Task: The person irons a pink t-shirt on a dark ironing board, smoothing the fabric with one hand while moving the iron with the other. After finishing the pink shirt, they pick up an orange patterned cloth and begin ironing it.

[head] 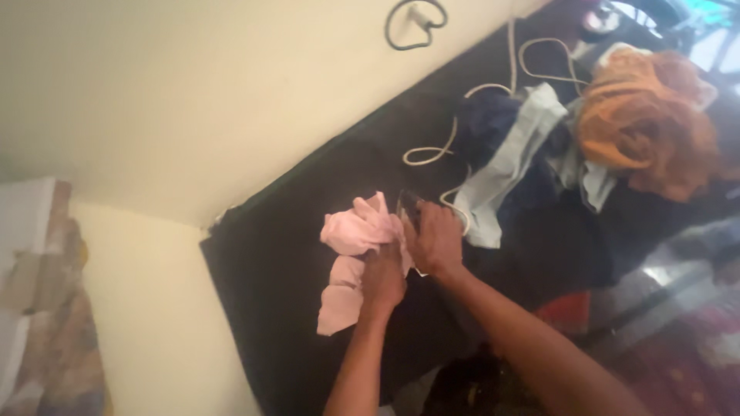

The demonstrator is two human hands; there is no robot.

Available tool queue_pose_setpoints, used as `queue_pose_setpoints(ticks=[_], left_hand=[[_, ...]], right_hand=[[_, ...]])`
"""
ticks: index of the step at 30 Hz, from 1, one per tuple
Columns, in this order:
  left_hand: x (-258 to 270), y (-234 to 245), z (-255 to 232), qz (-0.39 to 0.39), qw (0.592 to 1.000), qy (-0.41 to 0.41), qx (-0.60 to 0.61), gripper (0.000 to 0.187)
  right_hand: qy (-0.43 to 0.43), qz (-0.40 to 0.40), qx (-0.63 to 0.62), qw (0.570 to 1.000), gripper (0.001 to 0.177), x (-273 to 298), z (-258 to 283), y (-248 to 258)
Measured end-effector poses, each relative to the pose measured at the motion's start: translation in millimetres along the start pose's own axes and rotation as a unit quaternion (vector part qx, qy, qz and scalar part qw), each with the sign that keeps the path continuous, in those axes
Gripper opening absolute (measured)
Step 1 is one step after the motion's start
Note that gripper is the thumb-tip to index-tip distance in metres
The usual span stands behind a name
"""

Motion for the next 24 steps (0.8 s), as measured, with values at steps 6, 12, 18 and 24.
queue_pose_setpoints(ticks=[6, 12, 18, 24], left_hand=[[5.4, -11.3, -6.7, -0.025, 0.999, -0.024, 0.000, 0.080], [8.4, 13.1, -21.0, -0.175, 0.979, -0.024, 0.098, 0.036], [-8.8, 37.4, -100.8, -0.314, 0.943, -0.112, -0.011, 0.037], [-39.6, 28.6, -174.9, -0.264, 0.937, -0.229, 0.004, 0.042]], right_hand=[[0.193, -0.024, 0.065, 0.979, 0.057, 38.4, -11.8, -4.5], [0.253, 0.023, 0.112, 0.961, 0.062, 53.7, -24.6, 7.7], [0.258, 0.039, 0.177, 0.949, 0.061, 47.8, -55.6, 33.9], [0.211, -0.111, 0.177, 0.955, 0.053, 35.8, -102.8, 90.5]])
Point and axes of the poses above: each hand's wrist, its own x-axis away from the middle knuckle, its own y-axis out of the back of the hand, z = x × y, the point moved 6 cm from there along -x, towards the middle knuckle
